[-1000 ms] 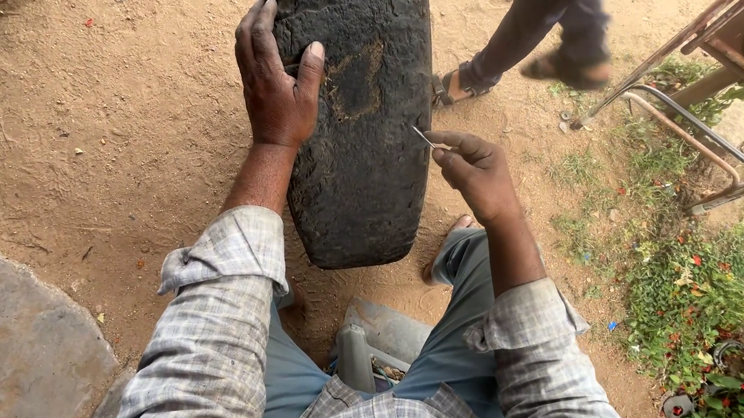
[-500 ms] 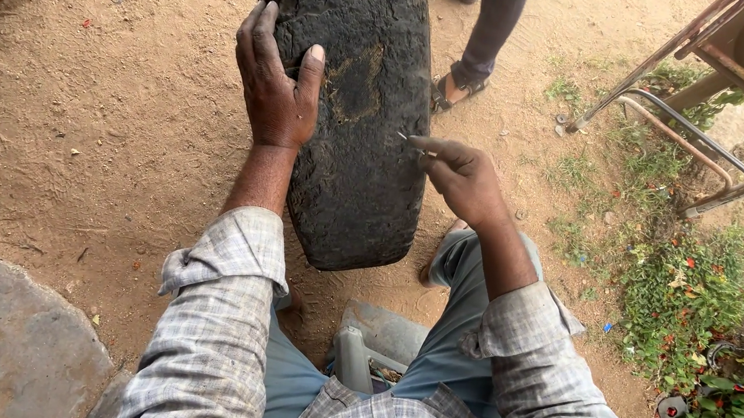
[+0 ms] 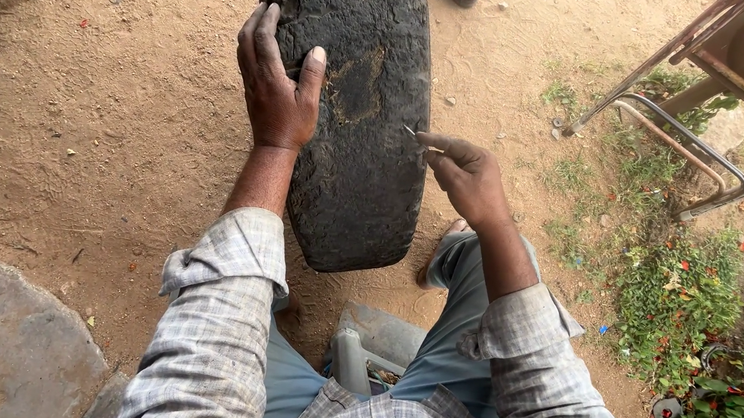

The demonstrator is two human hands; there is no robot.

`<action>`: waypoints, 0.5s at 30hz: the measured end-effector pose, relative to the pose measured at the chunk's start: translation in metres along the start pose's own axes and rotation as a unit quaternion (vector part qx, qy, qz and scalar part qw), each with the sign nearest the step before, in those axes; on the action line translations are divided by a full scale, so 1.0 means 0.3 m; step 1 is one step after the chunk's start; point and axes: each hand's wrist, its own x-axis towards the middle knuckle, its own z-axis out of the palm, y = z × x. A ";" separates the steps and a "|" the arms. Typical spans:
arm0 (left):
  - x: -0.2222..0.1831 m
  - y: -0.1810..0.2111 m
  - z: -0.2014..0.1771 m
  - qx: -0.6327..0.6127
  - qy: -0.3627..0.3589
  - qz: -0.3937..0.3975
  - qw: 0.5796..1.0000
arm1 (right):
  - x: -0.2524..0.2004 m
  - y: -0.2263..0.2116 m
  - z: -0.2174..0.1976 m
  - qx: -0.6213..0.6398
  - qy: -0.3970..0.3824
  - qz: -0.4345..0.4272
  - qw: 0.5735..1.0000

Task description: The person sits on a chair with a detached motorcycle tire across their lap and uses a small pointed metal tool to pick and scrape at the tire tread, working around the tread surface and turning the tire to reach different spots.

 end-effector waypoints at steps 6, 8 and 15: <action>0.002 -0.002 0.007 -0.007 0.002 0.003 1.000 | -0.007 -0.044 0.001 -0.016 0.002 0.014 1.000; 0.001 -0.002 0.008 -0.002 0.004 0.003 1.000 | -0.005 -0.040 -0.003 -0.022 0.000 0.020 1.000; -0.001 0.009 0.001 -0.007 0.000 -0.005 1.000 | -0.008 -0.012 -0.012 -0.023 -0.014 0.017 1.000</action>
